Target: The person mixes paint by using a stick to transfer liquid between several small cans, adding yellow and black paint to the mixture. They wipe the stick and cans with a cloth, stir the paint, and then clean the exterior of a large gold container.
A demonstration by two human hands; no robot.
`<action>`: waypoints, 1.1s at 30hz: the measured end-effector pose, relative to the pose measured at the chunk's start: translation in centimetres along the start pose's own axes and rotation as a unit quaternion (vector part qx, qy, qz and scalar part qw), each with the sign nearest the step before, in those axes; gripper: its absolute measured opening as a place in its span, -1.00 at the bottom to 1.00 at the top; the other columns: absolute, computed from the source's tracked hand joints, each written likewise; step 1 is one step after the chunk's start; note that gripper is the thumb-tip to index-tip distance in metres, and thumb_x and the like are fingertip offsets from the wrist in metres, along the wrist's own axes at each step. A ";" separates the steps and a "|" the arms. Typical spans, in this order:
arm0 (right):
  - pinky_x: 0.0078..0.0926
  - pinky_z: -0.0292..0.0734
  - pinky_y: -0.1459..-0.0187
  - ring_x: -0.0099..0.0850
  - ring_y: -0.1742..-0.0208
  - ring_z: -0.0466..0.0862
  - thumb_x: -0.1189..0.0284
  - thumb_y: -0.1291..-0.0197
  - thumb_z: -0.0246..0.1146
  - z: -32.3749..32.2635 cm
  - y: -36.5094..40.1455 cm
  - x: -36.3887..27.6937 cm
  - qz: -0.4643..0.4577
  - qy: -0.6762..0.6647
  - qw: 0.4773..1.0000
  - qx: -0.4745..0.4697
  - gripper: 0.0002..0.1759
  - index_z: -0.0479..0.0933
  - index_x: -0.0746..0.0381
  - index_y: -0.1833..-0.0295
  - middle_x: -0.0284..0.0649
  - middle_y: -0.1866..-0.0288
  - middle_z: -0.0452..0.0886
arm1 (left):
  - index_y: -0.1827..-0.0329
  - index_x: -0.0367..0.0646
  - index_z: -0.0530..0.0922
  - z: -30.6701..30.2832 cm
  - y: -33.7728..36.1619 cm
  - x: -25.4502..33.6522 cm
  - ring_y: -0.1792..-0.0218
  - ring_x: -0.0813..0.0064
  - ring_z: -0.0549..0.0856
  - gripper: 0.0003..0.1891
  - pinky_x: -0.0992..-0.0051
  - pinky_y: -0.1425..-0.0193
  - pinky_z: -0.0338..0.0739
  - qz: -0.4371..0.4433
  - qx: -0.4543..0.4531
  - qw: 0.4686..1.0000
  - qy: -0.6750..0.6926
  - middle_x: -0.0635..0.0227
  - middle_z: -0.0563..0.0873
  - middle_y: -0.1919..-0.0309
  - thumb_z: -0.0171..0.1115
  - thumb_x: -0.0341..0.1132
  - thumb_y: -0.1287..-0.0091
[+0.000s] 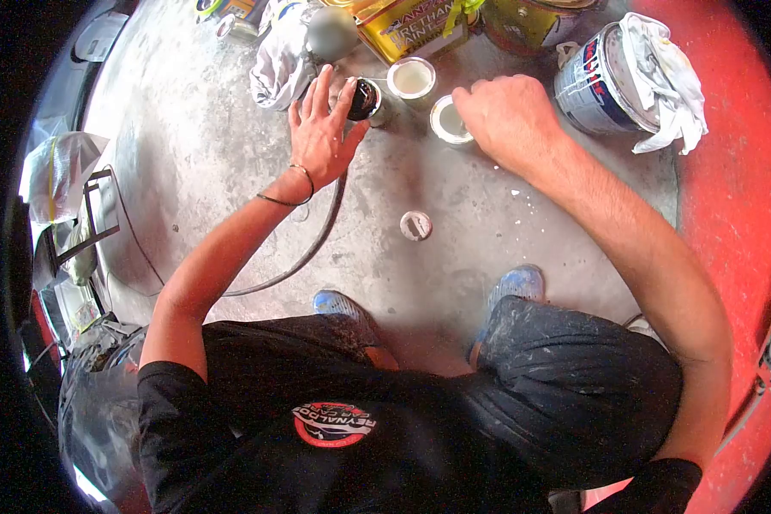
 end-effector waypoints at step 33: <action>0.05 0.77 0.19 0.02 0.21 0.88 0.38 -0.30 0.36 -0.2 0.1 -0.2 -0.005 -0.019 1.000 0.009 -0.85 0.72 0.23 0.13 -0.02 0.31 0.81 | -0.70 0.51 0.51 0.8 -0.4 -0.2 -0.71 0.03 0.41 -0.43 -0.47 -0.73 0.09 0.003 0.022 0.999 0.023 0.20 0.33 -0.80 0.29 0.10 -0.64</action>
Point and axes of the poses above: each hand's wrist, its own y-axis away from the middle knuckle, its own z-axis out of the palm, x = y × z, the point moved 8 cm from there along -y, towards the middle knuckle
